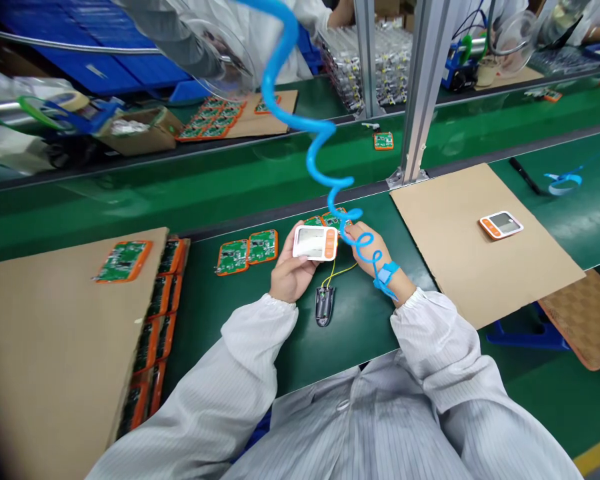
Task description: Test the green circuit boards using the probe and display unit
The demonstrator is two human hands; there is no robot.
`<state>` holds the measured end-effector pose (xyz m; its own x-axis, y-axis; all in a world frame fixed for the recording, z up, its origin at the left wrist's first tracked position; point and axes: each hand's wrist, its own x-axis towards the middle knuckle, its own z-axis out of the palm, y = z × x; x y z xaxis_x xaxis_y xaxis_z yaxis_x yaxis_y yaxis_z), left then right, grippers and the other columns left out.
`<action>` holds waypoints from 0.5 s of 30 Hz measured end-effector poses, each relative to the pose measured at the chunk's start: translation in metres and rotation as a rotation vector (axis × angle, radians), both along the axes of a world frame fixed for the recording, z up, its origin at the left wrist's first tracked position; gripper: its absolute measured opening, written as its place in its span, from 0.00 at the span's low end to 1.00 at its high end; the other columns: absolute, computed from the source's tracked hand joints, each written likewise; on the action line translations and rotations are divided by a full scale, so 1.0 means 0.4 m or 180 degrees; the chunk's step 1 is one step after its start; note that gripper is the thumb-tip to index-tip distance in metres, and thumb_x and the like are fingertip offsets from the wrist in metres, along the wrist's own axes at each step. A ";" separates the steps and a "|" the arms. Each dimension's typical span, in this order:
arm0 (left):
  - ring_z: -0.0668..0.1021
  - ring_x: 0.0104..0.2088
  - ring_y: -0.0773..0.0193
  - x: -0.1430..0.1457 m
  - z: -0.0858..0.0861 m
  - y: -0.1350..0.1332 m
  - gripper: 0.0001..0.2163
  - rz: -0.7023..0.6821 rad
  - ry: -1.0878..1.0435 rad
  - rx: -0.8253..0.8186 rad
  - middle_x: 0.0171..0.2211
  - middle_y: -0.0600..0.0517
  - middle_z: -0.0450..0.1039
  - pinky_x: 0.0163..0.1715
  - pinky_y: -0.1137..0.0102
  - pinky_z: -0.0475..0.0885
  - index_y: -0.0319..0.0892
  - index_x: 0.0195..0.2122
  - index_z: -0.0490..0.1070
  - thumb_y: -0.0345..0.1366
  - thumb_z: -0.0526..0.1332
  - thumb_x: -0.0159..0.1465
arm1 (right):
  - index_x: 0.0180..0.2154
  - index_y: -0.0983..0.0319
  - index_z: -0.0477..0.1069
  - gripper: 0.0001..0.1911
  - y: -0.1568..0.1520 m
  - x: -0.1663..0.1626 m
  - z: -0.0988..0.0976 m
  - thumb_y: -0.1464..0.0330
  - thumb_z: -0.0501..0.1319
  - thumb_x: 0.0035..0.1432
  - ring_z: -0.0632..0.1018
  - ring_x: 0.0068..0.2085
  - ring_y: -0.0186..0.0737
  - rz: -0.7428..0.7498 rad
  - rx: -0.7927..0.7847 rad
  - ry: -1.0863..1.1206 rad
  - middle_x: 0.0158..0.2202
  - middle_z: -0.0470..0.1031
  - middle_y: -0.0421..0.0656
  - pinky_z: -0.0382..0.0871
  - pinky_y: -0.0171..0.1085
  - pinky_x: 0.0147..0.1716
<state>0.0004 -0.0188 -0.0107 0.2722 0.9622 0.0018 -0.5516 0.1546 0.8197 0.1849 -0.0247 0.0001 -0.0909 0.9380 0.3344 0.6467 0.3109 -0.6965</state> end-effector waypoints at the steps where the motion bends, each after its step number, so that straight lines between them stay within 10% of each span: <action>1: 0.75 0.46 0.60 0.000 0.004 0.000 0.31 -0.0006 -0.0062 -0.0065 0.53 0.49 0.69 0.38 0.71 0.73 0.49 0.55 0.66 0.29 0.64 0.48 | 0.36 0.62 0.70 0.17 -0.001 -0.001 0.001 0.63 0.46 0.67 0.69 0.31 0.36 0.0075 -0.0063 0.0146 0.32 0.69 0.44 0.64 0.37 0.34; 15: 0.78 0.35 0.62 -0.003 0.030 -0.002 0.28 -0.0076 -0.0541 -0.1033 0.45 0.45 0.76 0.29 0.71 0.73 0.41 0.58 0.63 0.29 0.54 0.53 | 0.41 0.63 0.68 0.18 -0.008 -0.017 -0.012 0.61 0.44 0.67 0.72 0.39 0.41 0.0373 0.0310 0.0234 0.37 0.72 0.48 0.67 0.41 0.41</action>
<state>-0.0006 -0.0197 0.0013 0.3167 0.9135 -0.2553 -0.6688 0.4060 0.6228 0.1781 -0.0279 -0.0049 -0.1697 0.8853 0.4329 0.5504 0.4496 -0.7036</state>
